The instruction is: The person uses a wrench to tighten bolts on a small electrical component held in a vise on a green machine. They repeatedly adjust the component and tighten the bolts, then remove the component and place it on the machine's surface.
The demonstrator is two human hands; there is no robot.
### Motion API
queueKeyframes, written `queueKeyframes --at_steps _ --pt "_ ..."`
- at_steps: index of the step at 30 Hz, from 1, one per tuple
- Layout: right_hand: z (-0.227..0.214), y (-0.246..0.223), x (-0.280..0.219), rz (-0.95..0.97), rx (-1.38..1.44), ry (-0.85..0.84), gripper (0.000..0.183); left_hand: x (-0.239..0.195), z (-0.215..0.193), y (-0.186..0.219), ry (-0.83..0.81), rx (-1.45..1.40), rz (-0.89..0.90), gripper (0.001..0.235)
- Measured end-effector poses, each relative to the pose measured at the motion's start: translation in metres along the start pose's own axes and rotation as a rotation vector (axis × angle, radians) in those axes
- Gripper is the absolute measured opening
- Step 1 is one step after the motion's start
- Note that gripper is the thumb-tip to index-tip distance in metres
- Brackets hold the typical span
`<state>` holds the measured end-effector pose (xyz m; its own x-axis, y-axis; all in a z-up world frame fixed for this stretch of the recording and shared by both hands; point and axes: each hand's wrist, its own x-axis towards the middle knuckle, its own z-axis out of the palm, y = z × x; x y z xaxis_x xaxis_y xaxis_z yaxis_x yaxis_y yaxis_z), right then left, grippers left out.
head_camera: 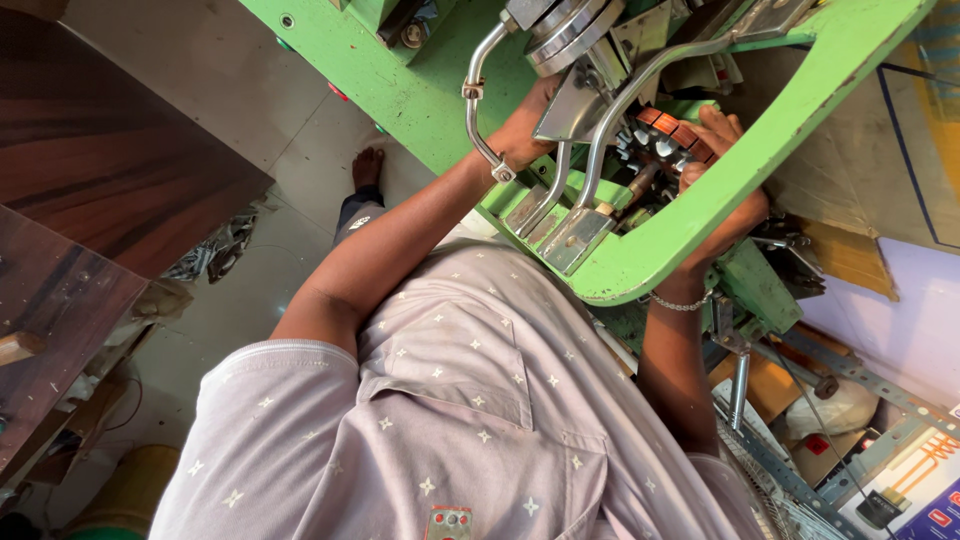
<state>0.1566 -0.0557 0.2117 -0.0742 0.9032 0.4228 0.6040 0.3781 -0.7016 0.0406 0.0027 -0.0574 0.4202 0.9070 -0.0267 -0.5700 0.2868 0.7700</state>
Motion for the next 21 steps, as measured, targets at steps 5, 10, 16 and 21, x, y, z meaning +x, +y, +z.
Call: queueKeyframes --at_steps 5,10,16,21 --pt "-0.003 -0.008 0.008 0.043 0.007 -0.051 0.034 -0.010 -0.013 0.011 0.016 0.321 -0.020 0.056" --pt "-0.009 -0.006 0.005 0.097 -0.157 -0.074 0.031 -0.030 -0.013 0.041 -0.061 0.567 -0.051 0.074" --pt "-0.020 -0.008 0.003 0.126 -0.028 -0.108 0.032 -0.022 0.005 0.058 -0.084 0.408 0.120 0.076" --pt "-0.033 -0.020 0.002 0.164 -0.081 -0.171 0.036 -0.025 0.018 0.051 -0.064 0.743 0.296 0.050"
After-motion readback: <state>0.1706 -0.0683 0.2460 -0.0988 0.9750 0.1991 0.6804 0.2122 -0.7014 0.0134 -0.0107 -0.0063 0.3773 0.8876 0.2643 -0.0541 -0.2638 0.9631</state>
